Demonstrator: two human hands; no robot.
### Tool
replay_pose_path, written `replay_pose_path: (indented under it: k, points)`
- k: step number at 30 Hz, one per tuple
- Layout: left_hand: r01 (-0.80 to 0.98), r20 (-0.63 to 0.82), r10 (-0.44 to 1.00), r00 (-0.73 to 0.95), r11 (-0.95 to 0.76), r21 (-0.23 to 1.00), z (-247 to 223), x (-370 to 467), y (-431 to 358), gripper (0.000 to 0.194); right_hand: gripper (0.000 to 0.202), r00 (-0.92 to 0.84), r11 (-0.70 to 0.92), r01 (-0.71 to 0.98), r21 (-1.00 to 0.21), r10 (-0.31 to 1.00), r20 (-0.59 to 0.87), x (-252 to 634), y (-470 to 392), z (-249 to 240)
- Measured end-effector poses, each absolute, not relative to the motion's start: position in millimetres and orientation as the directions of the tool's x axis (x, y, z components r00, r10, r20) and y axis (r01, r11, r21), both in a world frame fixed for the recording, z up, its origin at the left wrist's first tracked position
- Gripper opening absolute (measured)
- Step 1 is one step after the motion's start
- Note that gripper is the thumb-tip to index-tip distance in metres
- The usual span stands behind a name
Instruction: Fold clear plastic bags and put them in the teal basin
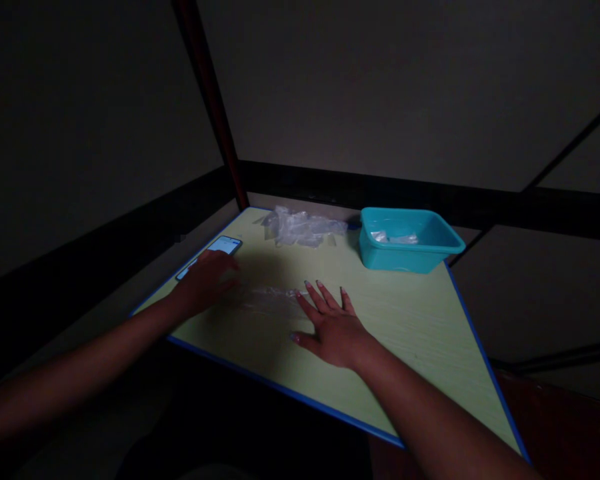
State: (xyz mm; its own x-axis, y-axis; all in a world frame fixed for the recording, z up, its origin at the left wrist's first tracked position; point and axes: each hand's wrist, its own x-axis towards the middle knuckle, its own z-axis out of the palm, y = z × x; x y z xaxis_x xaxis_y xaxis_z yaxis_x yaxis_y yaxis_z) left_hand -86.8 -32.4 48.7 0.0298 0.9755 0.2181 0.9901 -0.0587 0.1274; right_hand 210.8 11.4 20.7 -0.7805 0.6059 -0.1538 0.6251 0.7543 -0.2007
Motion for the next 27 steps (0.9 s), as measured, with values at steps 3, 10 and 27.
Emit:
replay_pose_path:
  k: [3, 10, 27]
  points:
    - [0.980, 0.134, 0.985, 0.107, -0.127, 0.154, 41.8, -91.9, -30.8, 0.016, 0.078, -0.779, 0.753, 0.627, -0.200, 0.607, -0.155, 210.3, 11.6, 20.3]
    - [0.944, 0.083, 0.985, 0.153, -0.170, 0.282, 29.8, -100.9, -19.7, 0.017, 0.078, -0.777, 0.754, 0.630, -0.187, 0.606, -0.172, 210.7, 11.3, 19.8]
    - [0.902, -0.022, 0.984, 0.179, -0.155, 0.404, 34.3, -100.4, -7.0, 0.002, 0.078, -0.777, 0.755, 0.629, -0.184, 0.606, -0.173, 211.0, 11.0, 20.8]
